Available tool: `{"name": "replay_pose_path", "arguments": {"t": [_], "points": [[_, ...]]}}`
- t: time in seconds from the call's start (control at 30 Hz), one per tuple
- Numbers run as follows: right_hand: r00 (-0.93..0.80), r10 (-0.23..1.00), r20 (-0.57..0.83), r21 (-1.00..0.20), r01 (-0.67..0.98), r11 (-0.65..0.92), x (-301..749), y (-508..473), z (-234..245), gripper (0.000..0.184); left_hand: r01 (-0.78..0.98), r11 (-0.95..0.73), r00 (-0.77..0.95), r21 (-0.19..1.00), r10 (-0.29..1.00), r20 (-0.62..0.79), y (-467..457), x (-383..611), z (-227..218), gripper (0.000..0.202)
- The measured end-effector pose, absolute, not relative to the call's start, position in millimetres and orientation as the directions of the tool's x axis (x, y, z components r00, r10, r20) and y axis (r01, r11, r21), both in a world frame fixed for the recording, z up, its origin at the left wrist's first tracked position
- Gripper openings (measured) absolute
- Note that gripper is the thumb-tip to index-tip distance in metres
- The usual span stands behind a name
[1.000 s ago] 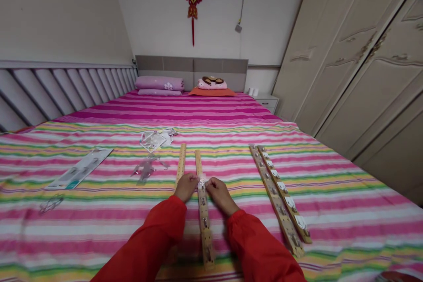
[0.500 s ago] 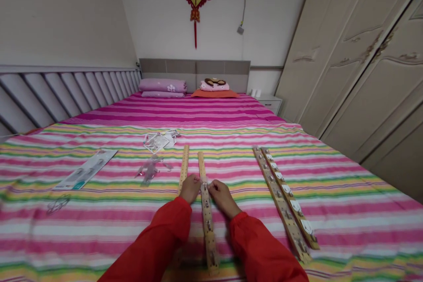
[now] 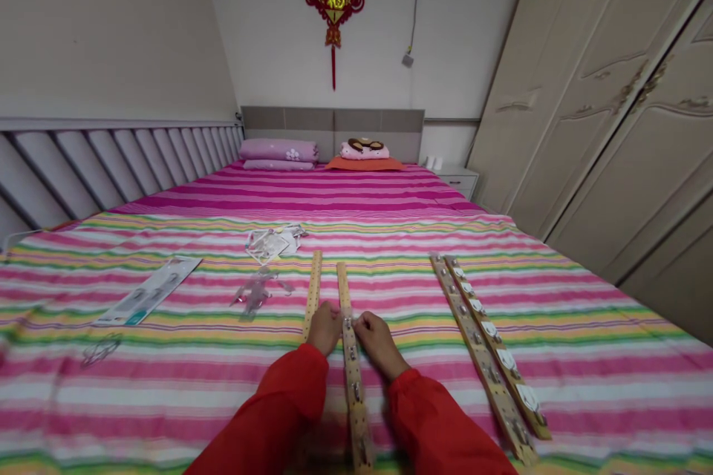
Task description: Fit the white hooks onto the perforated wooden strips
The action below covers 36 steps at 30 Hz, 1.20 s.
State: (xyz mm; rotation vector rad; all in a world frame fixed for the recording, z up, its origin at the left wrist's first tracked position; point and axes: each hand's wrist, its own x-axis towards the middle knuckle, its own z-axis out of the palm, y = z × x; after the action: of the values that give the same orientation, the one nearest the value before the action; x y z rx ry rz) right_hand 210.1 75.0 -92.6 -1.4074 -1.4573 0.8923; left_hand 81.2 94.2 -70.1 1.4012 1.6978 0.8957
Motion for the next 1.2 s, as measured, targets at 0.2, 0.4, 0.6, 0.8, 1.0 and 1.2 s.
{"name": "replay_pose_path", "arguments": {"t": [0.2, 0.4, 0.6, 0.8, 1.0, 1.2], "points": [[0.059, 0.991, 0.120, -0.938, 0.334, 0.094, 209, 75, -97, 0.025, 0.716, -0.188, 0.062, 0.672, 0.976, 0.208, 80, 74, -55, 0.016], [0.102, 0.980, 0.172, -0.965, 0.216, 0.147, 211, 75, -106, 0.016, 0.887, -0.297, 0.266, 0.354, 0.954, 0.137, 68, 71, -43, 0.024], [-0.044, 0.967, 0.252, -0.868, 0.431, 0.245, 211, 71, -99, 0.037, 0.909, -0.266, 0.245, 0.321, 0.964, 0.103, 66, 71, -44, 0.032], [-0.080, 0.990, 0.116, -0.679, 0.721, 0.138, 206, 63, -84, 0.040, 0.910, -0.230, 0.214, 0.346, 0.973, 0.084, 64, 72, -47, 0.035], [-0.080, 0.991, 0.111, -0.690, 0.711, 0.135, 205, 66, -84, 0.040, 0.908, -0.216, 0.216, 0.360, 0.976, 0.039, 67, 71, -57, 0.041], [-0.053, 0.992, 0.116, -0.675, 0.729, 0.118, 204, 70, -88, 0.041, 0.907, -0.221, 0.234, 0.360, 0.972, 0.006, 71, 66, -61, 0.045]]}}
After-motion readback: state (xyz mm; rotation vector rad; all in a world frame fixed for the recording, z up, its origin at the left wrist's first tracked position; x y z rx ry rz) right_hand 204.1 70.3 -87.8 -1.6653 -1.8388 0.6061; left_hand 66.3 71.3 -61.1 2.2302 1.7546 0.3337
